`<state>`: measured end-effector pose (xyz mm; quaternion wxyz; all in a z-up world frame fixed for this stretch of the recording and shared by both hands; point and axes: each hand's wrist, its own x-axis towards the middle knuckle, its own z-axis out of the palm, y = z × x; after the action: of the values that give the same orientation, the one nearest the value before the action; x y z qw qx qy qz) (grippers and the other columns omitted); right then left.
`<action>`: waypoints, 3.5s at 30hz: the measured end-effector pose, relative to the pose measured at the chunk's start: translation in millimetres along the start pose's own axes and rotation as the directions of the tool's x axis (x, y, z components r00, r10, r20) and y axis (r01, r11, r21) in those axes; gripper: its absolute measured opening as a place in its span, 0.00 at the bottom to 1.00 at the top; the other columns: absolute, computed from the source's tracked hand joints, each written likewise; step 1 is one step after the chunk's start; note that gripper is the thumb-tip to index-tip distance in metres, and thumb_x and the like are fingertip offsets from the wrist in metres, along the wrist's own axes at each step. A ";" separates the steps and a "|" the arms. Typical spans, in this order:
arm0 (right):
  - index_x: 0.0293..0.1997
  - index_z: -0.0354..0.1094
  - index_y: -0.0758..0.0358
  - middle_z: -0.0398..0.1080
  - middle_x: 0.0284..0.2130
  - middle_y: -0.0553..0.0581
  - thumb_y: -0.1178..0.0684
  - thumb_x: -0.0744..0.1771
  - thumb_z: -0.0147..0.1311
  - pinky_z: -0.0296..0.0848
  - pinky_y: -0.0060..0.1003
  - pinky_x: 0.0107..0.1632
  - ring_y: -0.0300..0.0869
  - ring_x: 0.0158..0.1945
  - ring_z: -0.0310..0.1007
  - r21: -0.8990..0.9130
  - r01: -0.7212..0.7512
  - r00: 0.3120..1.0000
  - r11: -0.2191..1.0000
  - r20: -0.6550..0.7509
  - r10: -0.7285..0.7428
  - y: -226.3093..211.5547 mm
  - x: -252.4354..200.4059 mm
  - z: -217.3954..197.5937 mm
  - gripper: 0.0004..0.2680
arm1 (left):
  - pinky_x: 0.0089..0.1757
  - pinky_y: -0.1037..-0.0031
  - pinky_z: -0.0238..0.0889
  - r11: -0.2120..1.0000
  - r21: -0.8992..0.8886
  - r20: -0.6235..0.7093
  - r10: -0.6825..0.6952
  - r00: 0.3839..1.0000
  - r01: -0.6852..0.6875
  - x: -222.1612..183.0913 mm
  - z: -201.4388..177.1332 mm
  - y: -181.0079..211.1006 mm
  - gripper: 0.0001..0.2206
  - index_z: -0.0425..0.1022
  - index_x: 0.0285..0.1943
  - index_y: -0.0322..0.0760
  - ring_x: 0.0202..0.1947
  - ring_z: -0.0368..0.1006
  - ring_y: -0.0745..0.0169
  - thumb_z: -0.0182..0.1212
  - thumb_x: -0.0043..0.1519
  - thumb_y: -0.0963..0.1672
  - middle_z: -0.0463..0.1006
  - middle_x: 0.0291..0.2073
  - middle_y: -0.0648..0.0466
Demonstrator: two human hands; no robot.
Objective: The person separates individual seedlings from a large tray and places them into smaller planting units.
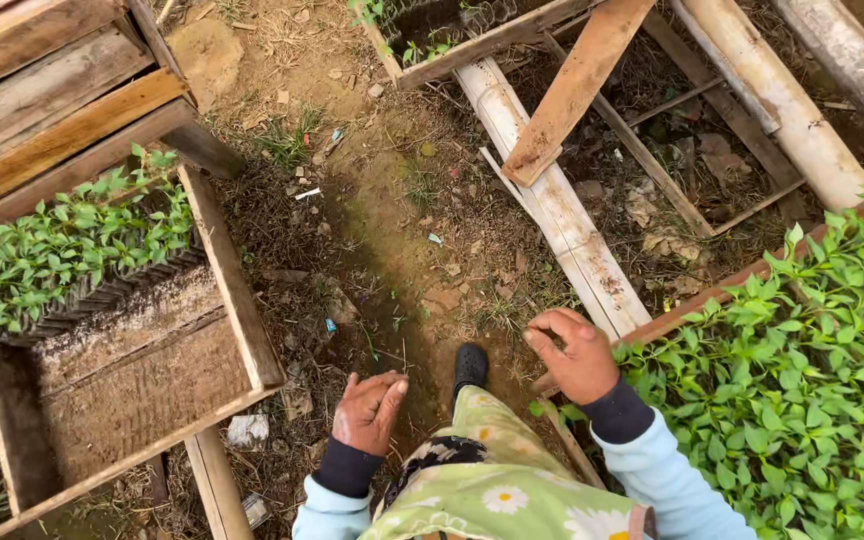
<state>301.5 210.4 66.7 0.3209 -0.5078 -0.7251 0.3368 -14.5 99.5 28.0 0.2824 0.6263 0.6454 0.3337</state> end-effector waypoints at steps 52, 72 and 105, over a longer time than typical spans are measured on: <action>0.50 0.66 0.69 0.71 0.41 0.70 0.44 0.68 0.55 0.77 0.60 0.40 0.63 0.42 0.73 -0.085 -0.450 0.865 0.889 0.207 0.457 173.7 710.2 180.7 0.15 | 0.45 0.55 0.71 0.912 -0.366 0.323 -0.062 0.944 0.185 655.4 -70.0 -120.3 0.16 0.84 0.32 0.40 0.36 0.81 0.48 0.54 0.69 0.48 0.82 0.26 0.49; 0.65 0.63 0.59 0.72 0.47 0.64 0.49 0.71 0.53 0.80 0.59 0.50 0.60 0.51 0.74 -0.047 -0.671 0.709 0.740 -0.332 0.622 303.8 695.9 -16.7 0.15 | 0.33 0.69 0.64 -0.510 -0.536 0.843 -0.366 0.393 0.673 779.9 107.4 -29.0 0.22 0.68 0.47 0.29 0.33 0.64 0.53 0.55 0.66 0.55 0.68 0.36 0.42; 0.50 0.70 0.58 0.75 0.35 0.59 0.37 0.58 0.64 0.74 0.55 0.45 0.57 0.42 0.78 -0.164 -0.690 0.721 0.705 -0.243 0.650 138.5 688.8 -63.3 0.22 | 0.49 0.45 0.72 -0.499 -0.573 0.819 -0.360 0.447 0.650 820.3 188.5 1.9 0.18 0.74 0.51 0.32 0.47 0.75 0.41 0.67 0.57 0.48 0.78 0.47 0.42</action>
<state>233.0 912.5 74.7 0.1709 -0.7984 -0.4960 0.2956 88.4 931.8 -43.1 0.8133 -0.1875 0.3774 0.4013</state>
